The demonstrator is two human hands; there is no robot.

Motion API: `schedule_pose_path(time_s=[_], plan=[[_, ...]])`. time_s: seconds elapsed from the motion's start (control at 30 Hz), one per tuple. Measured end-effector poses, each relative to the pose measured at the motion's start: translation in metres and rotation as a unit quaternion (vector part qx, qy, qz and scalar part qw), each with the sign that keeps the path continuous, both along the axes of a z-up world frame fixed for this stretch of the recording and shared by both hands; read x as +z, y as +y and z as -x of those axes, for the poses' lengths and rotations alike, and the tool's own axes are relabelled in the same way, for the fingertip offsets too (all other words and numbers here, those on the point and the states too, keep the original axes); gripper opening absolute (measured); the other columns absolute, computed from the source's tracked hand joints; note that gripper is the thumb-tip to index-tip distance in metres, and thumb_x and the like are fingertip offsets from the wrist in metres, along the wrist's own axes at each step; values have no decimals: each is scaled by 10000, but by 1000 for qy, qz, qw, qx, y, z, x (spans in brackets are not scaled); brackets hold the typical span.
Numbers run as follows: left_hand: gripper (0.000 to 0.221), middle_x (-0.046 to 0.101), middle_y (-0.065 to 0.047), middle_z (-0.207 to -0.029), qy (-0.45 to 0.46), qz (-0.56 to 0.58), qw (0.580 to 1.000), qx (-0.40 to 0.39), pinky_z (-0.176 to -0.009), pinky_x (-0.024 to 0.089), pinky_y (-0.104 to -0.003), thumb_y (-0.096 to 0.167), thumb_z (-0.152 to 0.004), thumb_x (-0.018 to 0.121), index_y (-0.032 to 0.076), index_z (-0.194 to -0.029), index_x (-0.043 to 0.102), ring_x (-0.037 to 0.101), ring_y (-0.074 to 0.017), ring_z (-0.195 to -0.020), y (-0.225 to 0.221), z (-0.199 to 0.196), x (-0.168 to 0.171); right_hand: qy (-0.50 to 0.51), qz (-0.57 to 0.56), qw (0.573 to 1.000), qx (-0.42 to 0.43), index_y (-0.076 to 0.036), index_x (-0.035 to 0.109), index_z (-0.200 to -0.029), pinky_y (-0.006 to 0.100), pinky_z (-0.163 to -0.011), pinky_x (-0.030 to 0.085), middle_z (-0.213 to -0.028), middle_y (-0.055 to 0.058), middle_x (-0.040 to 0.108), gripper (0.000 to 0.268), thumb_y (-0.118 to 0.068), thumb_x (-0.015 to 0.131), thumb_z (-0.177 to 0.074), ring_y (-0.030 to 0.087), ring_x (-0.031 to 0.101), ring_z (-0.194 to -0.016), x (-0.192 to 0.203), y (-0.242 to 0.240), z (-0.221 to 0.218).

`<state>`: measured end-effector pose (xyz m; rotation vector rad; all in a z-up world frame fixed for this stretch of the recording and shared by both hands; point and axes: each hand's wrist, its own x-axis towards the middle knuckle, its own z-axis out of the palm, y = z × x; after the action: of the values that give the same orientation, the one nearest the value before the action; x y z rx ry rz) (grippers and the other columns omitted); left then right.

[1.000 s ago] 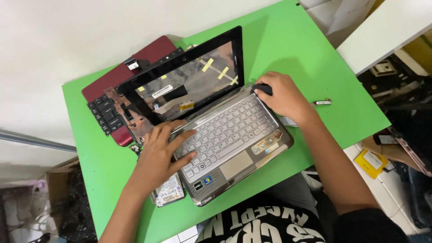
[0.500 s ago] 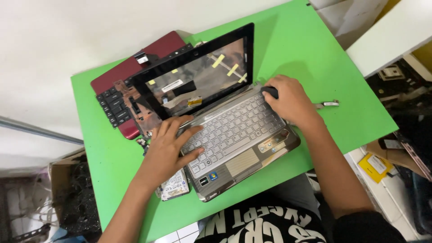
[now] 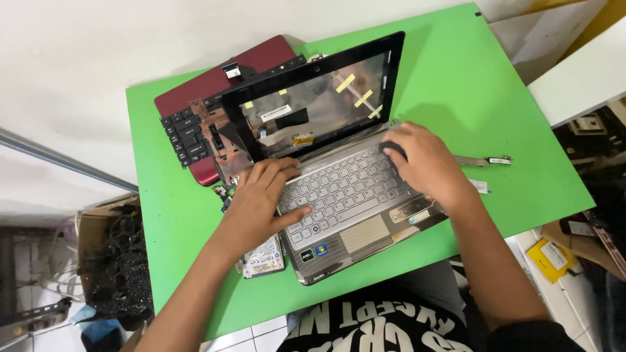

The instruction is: Fitting and inspecting a keyboard assembly onto a laptop chassis, ensuring all clips are engaged.

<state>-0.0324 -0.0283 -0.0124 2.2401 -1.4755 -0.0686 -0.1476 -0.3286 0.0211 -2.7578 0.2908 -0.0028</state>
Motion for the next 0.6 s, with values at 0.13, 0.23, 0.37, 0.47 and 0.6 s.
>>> schedule_pose_path(time_s=[0.13, 0.23, 0.37, 0.47, 0.6], plan=[[551, 540, -44, -1393, 7, -7, 1000, 4, -931, 378, -374, 435, -893, 722, 109, -1309, 566, 453, -242, -1304, 0, 0, -3, -1, -8, 998, 62, -38, 742, -1193, 431, -918, 551, -1038, 169, 690, 263, -94, 582, -992, 339, 683, -1052, -8, 21, -5], [566, 539, -40, -1393, 11, -4, 1000, 7, -932, 380, -377, 435, -881, 731, 112, -1313, 563, 450, -245, -1311, 0, -1, -3, -43, 4, 989, 139, -77, 760, -1110, 409, -896, 550, -1023, 133, 664, 200, -74, 649, -944, 317, 658, -1036, -16, 39, -12], [601, 553, -56, -1370, 36, 30, 999, -10, -945, 377, -384, 457, -871, 742, 101, -1319, 559, 459, -265, -1308, 2, -2, -1, -80, 53, 964, 248, -112, 744, -1077, 391, -899, 521, -1013, 107, 651, 196, -43, 653, -919, 277, 641, -1038, -25, 72, -29], [756, 562, -82, -1394, 69, 53, 996, -27, -973, 397, -413, 555, -783, 775, 90, -1335, 550, 468, -301, -1327, 7, -10, 1, -116, 74, 944, 301, -102, 718, -1085, 412, -879, 499, -1025, 101, 624, 194, -49, 663, -907, 291, 608, -1041, -37, 90, -43], [969, 577, -172, -1412, 110, 88, 987, -73, -985, 438, -487, 616, -669, 847, 24, -1372, 539, 504, -394, -1311, 18, -25, 0, -147, 111, 924, 334, -103, 682, -1043, 442, -822, 481, -1026, 106, 609, 190, -111, 716, -856, 319, 592, -1015, -48, 97, -55]])
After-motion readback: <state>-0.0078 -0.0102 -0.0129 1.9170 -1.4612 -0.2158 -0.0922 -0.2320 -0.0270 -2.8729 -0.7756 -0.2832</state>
